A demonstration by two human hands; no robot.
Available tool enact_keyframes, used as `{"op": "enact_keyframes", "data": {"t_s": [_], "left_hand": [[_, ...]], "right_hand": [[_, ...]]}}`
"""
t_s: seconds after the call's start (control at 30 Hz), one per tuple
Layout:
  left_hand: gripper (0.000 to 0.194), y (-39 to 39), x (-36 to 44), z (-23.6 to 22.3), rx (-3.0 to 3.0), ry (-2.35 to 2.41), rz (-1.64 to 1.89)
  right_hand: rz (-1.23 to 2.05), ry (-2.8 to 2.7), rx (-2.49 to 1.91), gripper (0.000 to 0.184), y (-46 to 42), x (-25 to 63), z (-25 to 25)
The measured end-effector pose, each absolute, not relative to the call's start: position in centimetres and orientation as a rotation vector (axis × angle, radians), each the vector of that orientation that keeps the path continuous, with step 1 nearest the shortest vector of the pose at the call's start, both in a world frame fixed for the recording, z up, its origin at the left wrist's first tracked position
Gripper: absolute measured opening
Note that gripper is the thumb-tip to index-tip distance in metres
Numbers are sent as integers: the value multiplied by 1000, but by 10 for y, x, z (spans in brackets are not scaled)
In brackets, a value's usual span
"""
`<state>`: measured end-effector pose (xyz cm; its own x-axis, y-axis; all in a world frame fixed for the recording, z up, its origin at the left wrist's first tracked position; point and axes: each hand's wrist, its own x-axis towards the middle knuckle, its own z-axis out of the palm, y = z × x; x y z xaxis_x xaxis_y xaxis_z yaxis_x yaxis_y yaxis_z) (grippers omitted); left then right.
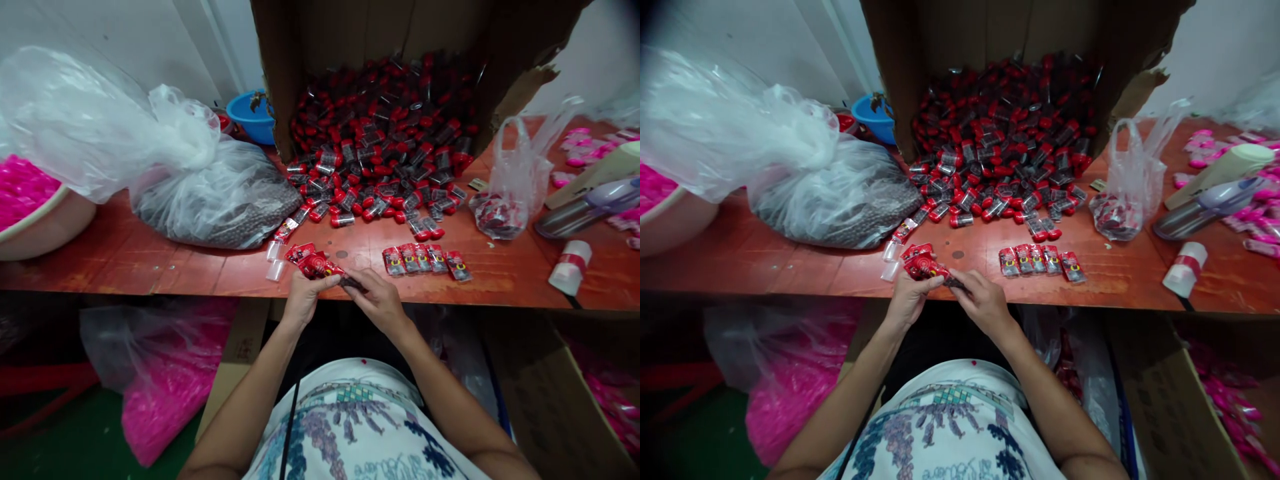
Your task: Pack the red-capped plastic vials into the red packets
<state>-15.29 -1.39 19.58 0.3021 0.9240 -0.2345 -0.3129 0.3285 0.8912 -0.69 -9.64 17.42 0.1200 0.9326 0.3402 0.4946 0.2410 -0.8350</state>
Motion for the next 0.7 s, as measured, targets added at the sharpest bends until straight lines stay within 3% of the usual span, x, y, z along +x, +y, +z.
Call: {"op": "enact_keyframes", "data": {"t_s": [0.23,0.43,0.6,0.7], "left_hand": [[50,-23,-149,200,945,820,844],[28,-22,-146,201,903,812,959],[30,-20,-145,203,933,838,937],[28,-19,-143,203,989,853,923]], "right_hand": [[566,-1516,-1399,40,-98,-7,178],[862,-1118,-1317,34,-99,-14,170],[977,-1190,-1283,60,-97,-2,167],[908,-1239,-1296,58,-97,2,163]]}}
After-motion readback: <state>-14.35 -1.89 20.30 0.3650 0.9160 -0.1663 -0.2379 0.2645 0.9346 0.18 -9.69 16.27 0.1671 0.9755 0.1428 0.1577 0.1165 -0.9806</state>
